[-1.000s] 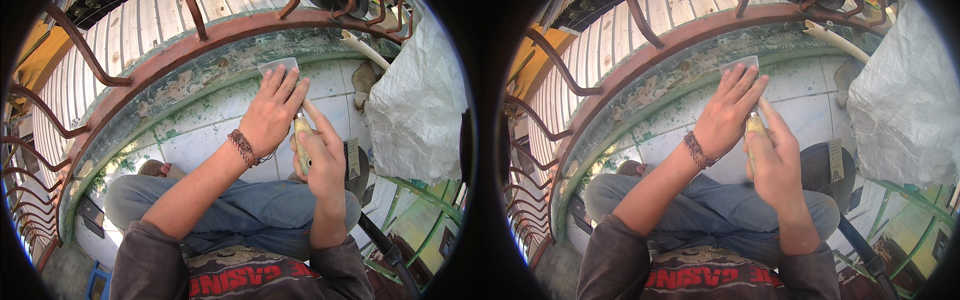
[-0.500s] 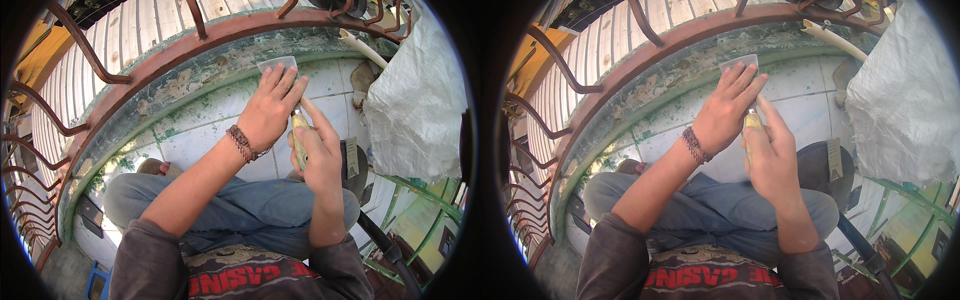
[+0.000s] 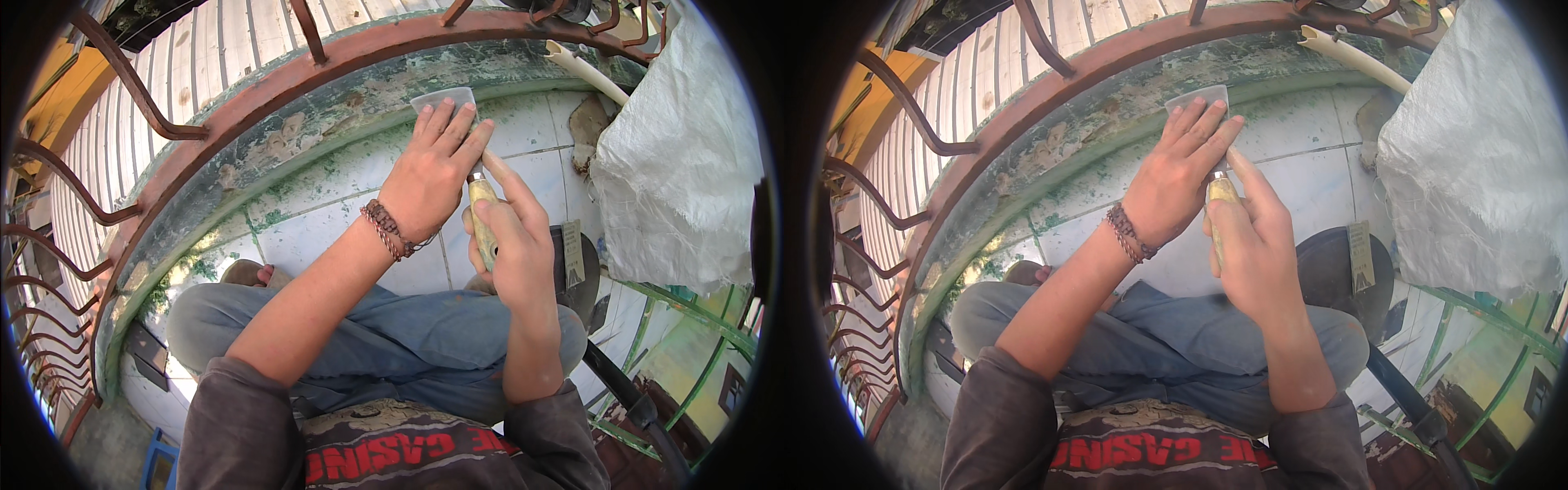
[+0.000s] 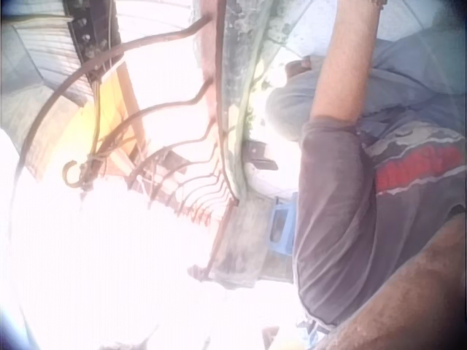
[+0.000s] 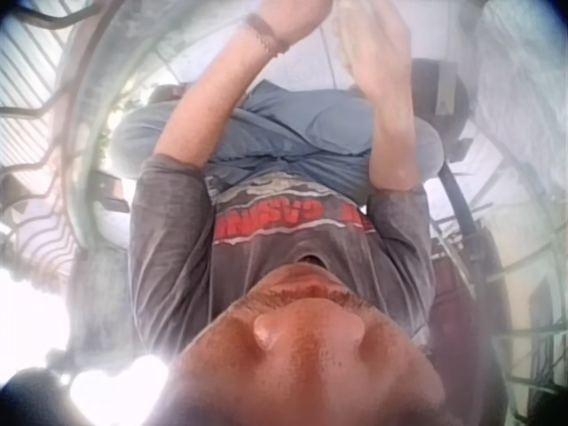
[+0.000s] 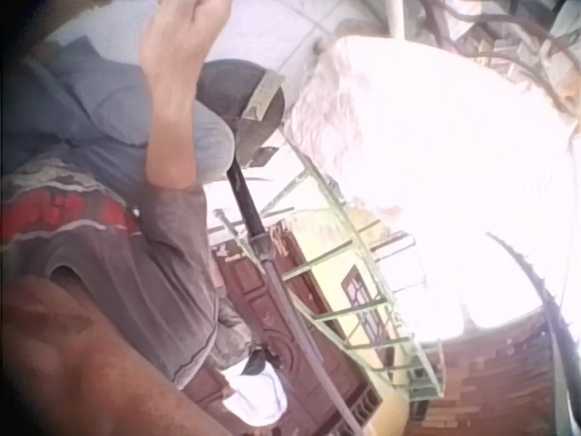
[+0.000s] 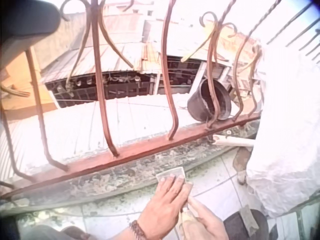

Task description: The person scrapes old green paint from a curved metal railing using a scraper tool. They work along the length of the railing, removing loose paint and debris while sitting on the floor.

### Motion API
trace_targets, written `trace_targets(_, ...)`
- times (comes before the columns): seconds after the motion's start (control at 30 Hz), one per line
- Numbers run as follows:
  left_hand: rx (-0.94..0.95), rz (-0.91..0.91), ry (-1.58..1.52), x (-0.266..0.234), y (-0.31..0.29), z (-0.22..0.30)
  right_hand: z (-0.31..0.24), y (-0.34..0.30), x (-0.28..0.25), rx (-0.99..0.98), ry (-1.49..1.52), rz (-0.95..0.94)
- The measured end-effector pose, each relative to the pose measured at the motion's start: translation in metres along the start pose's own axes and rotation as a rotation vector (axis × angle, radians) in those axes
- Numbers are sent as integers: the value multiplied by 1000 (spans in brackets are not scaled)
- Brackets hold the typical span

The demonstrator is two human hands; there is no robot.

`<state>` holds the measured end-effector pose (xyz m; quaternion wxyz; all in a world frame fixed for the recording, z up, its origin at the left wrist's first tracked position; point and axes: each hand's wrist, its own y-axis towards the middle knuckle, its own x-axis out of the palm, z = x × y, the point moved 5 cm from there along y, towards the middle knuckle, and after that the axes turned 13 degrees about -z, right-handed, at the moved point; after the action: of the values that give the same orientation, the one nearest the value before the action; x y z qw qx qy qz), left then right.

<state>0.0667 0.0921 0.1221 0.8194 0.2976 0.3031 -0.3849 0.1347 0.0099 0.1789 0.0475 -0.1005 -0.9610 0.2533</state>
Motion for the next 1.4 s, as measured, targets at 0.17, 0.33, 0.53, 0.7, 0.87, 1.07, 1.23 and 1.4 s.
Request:
trace_targets(0.17, 8, 8, -3, 1, 0, 1, 0, -2, -1, 37, 34, 24)
trace_targets(0.33, 1, 3, 0, 0, -1, 2, -3, -3, -2, 49, 21, 17)
trace_targets(0.53, -5, -5, -3, 0, -1, 5, -4, -4, -4, 33, 10, 2)
trace_targets(0.7, -7, -9, 2, 1, -2, 6, -4, -5, -4, 68, 14, 19)
trace_targets(0.87, 3, -2, 25, -2, 2, 8, -10, -6, -9, 32, 21, -15)
trace_targets(1.07, -9, 23, -6, -2, 0, 6, -6, -4, -8, 27, 10, -20)
trace_targets(1.23, -2, 23, -7, 0, 2, 0, -4, 0, -4, 36, 11, 20)
trace_targets(1.4, 20, 50, -13, -3, 2, 7, -13, -6, -10, 31, -9, 5)
